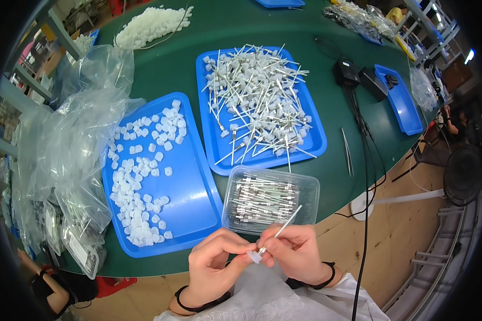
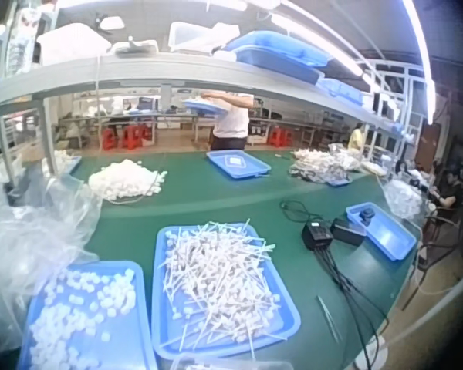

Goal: Assembling small plastic and metal components by hand at a factory workstation.

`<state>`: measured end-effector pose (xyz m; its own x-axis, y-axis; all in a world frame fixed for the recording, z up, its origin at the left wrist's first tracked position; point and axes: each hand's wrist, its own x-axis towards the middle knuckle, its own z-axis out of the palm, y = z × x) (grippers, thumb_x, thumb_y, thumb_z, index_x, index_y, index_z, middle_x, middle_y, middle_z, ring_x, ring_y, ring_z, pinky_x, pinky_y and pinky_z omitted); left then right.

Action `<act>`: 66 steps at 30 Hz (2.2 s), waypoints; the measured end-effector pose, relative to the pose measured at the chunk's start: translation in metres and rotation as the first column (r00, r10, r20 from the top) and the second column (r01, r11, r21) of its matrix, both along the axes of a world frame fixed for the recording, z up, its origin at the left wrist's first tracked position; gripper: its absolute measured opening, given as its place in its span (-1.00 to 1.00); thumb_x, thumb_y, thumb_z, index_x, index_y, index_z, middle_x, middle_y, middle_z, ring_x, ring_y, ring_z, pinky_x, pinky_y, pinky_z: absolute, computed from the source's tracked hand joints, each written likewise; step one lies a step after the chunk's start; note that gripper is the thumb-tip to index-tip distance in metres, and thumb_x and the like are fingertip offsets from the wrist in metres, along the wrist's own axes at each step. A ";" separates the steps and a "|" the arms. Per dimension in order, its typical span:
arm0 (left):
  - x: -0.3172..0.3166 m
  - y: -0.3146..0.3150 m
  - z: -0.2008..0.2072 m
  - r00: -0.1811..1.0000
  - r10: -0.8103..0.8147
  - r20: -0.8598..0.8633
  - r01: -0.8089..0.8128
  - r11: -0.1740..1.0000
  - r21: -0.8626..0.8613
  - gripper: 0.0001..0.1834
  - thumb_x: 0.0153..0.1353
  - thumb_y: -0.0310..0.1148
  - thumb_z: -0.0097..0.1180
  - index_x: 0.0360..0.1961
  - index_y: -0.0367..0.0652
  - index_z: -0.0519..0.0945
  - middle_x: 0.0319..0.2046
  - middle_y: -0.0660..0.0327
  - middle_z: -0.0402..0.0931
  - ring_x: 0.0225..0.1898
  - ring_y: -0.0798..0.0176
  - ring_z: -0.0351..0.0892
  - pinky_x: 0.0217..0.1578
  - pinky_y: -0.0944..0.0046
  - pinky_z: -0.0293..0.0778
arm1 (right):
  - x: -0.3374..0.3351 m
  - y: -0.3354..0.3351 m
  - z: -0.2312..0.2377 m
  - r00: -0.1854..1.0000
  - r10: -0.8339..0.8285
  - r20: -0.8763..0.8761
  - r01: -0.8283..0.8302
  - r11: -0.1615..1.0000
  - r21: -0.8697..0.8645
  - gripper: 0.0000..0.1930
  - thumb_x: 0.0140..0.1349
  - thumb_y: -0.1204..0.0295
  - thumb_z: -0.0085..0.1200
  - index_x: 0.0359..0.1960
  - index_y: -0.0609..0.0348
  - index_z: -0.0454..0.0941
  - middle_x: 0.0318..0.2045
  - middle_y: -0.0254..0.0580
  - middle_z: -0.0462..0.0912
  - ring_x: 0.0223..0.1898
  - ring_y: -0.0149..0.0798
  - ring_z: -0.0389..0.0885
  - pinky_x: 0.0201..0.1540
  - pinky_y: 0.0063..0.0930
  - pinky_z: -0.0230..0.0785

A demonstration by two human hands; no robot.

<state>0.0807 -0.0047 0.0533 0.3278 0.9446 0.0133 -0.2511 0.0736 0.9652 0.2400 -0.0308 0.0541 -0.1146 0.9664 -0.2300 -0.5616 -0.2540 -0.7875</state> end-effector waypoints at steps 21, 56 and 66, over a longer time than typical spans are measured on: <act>-0.065 0.026 -0.024 0.412 0.569 -0.712 -0.339 0.821 0.460 -0.87 0.00 -0.57 0.05 -0.36 -0.30 0.49 -0.37 0.13 0.45 -0.34 0.19 0.40 -0.33 0.30 0.29 | 0.070 0.069 0.011 0.169 -0.404 0.899 -0.046 0.908 0.417 -0.62 0.06 0.57 0.03 -0.03 0.27 0.39 -0.26 0.02 0.56 -0.27 -0.09 0.55 -0.20 -0.37 0.38; -0.075 0.034 -0.059 0.255 0.573 -0.779 -0.346 0.806 0.480 -0.69 -0.01 -0.64 -0.02 -0.16 -0.27 0.44 -0.32 0.12 0.34 -0.30 0.17 0.34 -0.21 0.24 0.28 | 0.072 0.106 -0.009 -0.138 -0.114 0.984 -0.366 0.929 0.056 -0.61 0.17 0.27 0.00 -0.05 0.29 0.40 -0.15 0.07 0.39 -0.31 0.04 0.50 -0.22 -0.26 0.38; -0.077 0.033 -0.058 0.280 0.597 -0.752 -0.361 0.791 0.494 -0.74 -0.03 -0.64 0.00 -0.24 -0.29 0.45 -0.36 0.13 0.33 -0.35 0.17 0.35 -0.26 0.25 0.29 | 0.078 0.111 -0.006 0.017 -0.211 0.977 -0.252 0.945 0.208 -0.79 0.08 0.44 0.03 -0.27 0.31 0.53 -0.33 -0.04 0.54 -0.27 -0.07 0.51 -0.27 -0.30 0.37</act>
<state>0.0038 0.0280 -0.0044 -0.2374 0.9448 0.2257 0.7617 0.0369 0.6469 0.3177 0.0798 0.0478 -0.0226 0.9950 0.0977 0.8167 0.0747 -0.5723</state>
